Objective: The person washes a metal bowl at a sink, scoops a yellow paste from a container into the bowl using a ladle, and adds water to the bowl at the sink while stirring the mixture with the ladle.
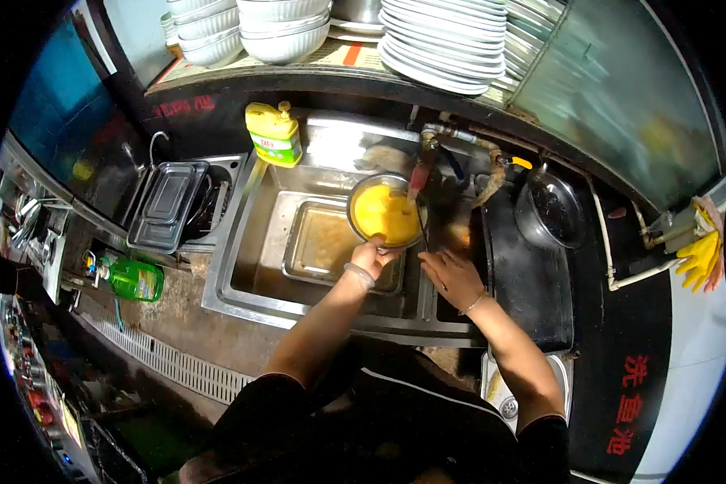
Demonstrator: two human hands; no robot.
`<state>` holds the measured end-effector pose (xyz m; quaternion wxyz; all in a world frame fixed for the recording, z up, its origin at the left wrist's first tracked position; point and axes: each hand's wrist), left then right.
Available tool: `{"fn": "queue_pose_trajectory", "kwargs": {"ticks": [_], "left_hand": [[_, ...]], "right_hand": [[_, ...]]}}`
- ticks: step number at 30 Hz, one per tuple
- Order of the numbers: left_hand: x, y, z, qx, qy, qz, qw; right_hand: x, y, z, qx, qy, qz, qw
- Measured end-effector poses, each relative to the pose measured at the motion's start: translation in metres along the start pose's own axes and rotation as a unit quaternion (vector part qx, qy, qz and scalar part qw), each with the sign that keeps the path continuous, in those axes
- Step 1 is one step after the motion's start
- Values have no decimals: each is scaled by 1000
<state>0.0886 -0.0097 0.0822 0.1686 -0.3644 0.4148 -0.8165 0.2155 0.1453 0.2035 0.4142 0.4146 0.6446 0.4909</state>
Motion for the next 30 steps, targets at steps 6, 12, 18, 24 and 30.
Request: {"fn": "queue_pose_trajectory", "kwargs": {"ticks": [6, 12, 18, 24, 30], "left_hand": [[-1, 5, -3, 6, 18, 20, 1000], [-9, 7, 10, -30, 38, 24, 999], [-2, 21, 35, -56, 64, 4, 996], [17, 20, 68, -80, 62, -5, 995], [31, 11, 103, -109, 64, -3, 992]], "right_hand": [[-26, 22, -13, 86, -249, -462, 847], [-18, 17, -15, 150, -348, -683, 624], [-36, 34, 5, 134, -257, -622, 728], [-34, 45, 27, 7, 56, -95, 994], [-36, 30, 28, 37, 59, -116, 991]]}}
Point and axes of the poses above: each hand's wrist, its own z-axis away from the middle knuckle, its own y-axis out of the back of the hand, x = y × z, and after that the axes turned 3 degrees about -x, right-handed
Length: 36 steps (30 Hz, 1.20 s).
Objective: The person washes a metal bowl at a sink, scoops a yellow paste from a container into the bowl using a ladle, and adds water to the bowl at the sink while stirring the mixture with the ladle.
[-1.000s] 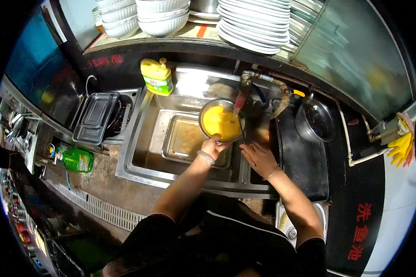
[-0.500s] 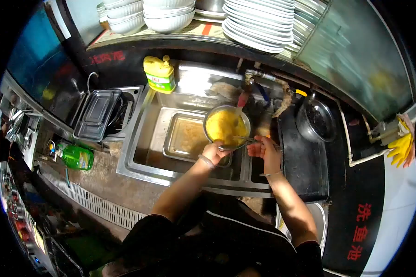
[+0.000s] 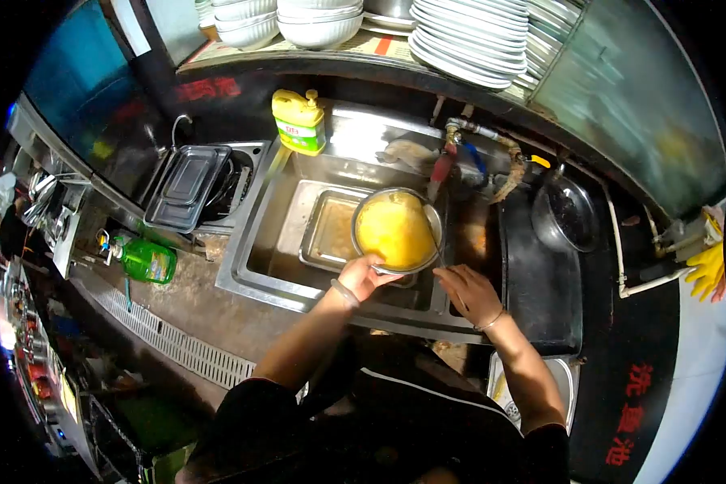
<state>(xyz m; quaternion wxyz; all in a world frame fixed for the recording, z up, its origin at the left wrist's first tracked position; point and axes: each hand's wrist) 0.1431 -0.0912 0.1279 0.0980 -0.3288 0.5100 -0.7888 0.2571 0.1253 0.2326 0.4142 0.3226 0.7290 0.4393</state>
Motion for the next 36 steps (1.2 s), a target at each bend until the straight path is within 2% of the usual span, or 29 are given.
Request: {"fn": "queue_pose_trajectory", "kwargs": {"ticks": [2, 4, 8, 12, 13, 16, 19, 22, 23, 24, 26, 29, 32, 36], "left_hand": [[3, -4, 8, 5, 2, 3, 1000], [5, -7, 15, 11, 1, 1, 1000], [9, -9, 25, 28, 4, -4, 1000], [12, -7, 33, 49, 4, -22, 999], [13, -6, 34, 45, 2, -25, 999], [11, -2, 38, 37, 0, -24, 999], [7, 0, 38, 36, 6, -12, 999], [6, -6, 37, 34, 3, -16, 999], [6, -10, 38, 36, -4, -19, 999], [6, -12, 39, 38, -10, -22, 999], [6, -11, 37, 32, -4, -20, 999], [5, -12, 36, 21, 5, -15, 1000], [3, -15, 36, 19, -5, -7, 1000], [-1, -11, 30, 30, -20, 10, 999]], "right_hand": [[-13, -1, -2, -9, -37, -102, 994], [-21, -14, 0, 44, -113, -274, 954], [-32, -3, -8, 98, -250, -531, 804], [-16, 2, -4, 104, -317, -667, 666], [-17, 7, -3, 106, -322, -676, 654], [-23, 25, 1, 99, -324, -622, 706], [-32, 39, 9, 75, -264, -522, 808], [-34, 34, 19, 45, -111, -353, 928], [-32, 39, 19, -13, -63, -248, 967], [-30, 37, 18, -22, -3, -144, 989], [-24, 31, 16, -38, 116, 69, 990], [-23, 28, 10, -56, 96, 123, 986], [-20, 20, 10, -46, 69, 112, 990], [-41, 36, 9, -28, -41, -101, 994]]}}
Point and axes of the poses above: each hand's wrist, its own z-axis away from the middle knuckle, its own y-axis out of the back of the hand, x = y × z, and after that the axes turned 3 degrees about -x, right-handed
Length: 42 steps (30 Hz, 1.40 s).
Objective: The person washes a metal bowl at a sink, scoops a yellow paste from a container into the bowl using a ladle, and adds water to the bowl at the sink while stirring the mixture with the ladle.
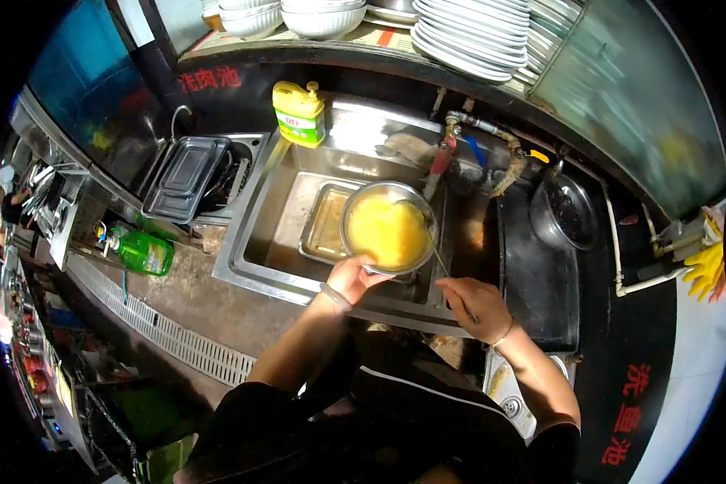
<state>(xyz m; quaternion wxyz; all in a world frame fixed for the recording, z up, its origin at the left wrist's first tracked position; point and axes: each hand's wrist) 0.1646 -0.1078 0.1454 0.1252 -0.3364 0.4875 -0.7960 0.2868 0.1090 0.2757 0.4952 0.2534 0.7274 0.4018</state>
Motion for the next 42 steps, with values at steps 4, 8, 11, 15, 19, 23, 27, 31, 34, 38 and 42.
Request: {"fn": "queue_pose_trajectory", "kwargs": {"ticks": [4, 8, 11, 15, 19, 23, 27, 31, 34, 38, 42], "left_hand": [[-1, 0, -3, 21, 9, -3, 1000], [-1, -11, 0, 29, 12, -9, 999], [-2, -12, 1, 13, 15, -3, 1000], [-1, -9, 3, -5, 25, 7, 1000], [-1, -3, 0, -6, 22, -9, 1000], [3, -9, 1, -3, 25, -12, 1000], [7, -17, 3, -1, 37, -24, 999], [5, -18, -1, -12, 32, -28, 999], [6, -17, -4, -15, 34, -25, 999], [10, -21, -4, 0, 25, -40, 999], [14, -13, -4, -11, 27, -25, 999]], "right_hand": [[-14, 0, -3, 86, -163, -292, 939], [-26, 11, -13, 122, -289, -457, 832], [-20, 2, -18, 172, -303, -546, 762], [-17, -1, -15, 158, -247, -493, 819], [-8, 6, -6, 59, -41, -177, 982], [7, 3, 2, 46, 100, 163, 980], [20, -6, 4, 72, 92, 143, 983], [15, -23, 6, 114, -32, -157, 981], [3, -27, 2, 153, -155, -381, 899], [-4, -10, -3, 164, -252, -518, 801], [3, 2, 6, 163, -269, -533, 786]]}}
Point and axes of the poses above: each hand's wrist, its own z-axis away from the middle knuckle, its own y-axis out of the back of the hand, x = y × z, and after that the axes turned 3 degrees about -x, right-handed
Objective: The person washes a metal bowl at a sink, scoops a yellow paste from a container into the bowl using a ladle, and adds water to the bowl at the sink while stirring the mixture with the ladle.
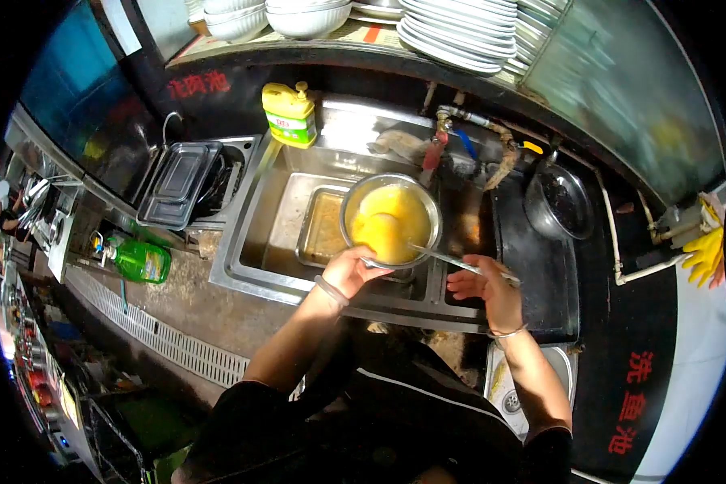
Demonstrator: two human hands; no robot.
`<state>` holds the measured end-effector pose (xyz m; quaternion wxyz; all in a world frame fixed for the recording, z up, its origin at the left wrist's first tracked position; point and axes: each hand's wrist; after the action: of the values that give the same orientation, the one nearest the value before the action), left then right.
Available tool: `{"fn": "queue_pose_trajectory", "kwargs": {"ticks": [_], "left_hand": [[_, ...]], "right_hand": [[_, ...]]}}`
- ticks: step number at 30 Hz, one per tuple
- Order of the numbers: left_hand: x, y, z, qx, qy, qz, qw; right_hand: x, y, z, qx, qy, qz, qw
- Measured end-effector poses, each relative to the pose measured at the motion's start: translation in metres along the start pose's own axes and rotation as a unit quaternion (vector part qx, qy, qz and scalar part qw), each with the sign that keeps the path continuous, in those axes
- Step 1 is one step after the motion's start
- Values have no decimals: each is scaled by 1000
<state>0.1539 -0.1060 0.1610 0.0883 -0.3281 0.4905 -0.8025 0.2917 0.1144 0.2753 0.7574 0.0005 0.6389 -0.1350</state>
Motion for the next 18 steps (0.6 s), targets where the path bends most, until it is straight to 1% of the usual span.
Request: {"fn": "queue_pose_trajectory", "kwargs": {"ticks": [2, 3, 4, 5, 6, 7, 9, 11, 12, 14, 16, 18], "left_hand": [[1, 2, 2, -3, 8, 11, 1000], [1, 1, 2, -5, 12, 16, 1000], [1, 0, 3, 0, 10, 15, 1000], [2, -4, 4, 3, 8, 15, 1000], [1, -6, 5, 7, 7, 14, 1000], [1, -5, 4, 2, 6, 11, 1000], [-1, -3, 1, -9, 6, 4, 1000], [-2, -3, 1, -18, 6, 4, 1000], [-2, -4, 0, -22, 5, 5, 1000], [-2, -4, -1, -17, -9, 13, 1000], [-3, -4, -1, -9, -15, 17, 1000], [-3, -4, -3, -2, -14, 18, 1000]], "right_hand": [[-13, 3, 6, 1, 9, 34, 999], [-21, 3, 10, -28, 19, 43, 998], [-21, 5, 11, -62, 80, 146, 984], [-20, 8, 12, -94, 141, 247, 954], [-19, 11, 13, -125, 199, 344, 909], [-22, 14, 12, -137, 263, 480, 826], [-18, 11, 7, -127, 336, 607, 709], [-11, 11, -1, -118, 373, 667, 634], [-6, 13, -7, -117, 379, 671, 626], [-1, 12, -14, -122, 370, 659, 644], [2, 8, -15, -128, 339, 624, 692], [-9, -3, -9, -130, 307, 561, 758]]}}
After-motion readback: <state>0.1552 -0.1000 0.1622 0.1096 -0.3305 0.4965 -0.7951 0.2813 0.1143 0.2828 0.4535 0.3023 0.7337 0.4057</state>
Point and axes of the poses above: each hand's wrist, its own z-axis away from the middle knuckle, its own y-axis out of the back of the hand, x = y × z, and after that the axes turned 3 degrees about -x, right-handed
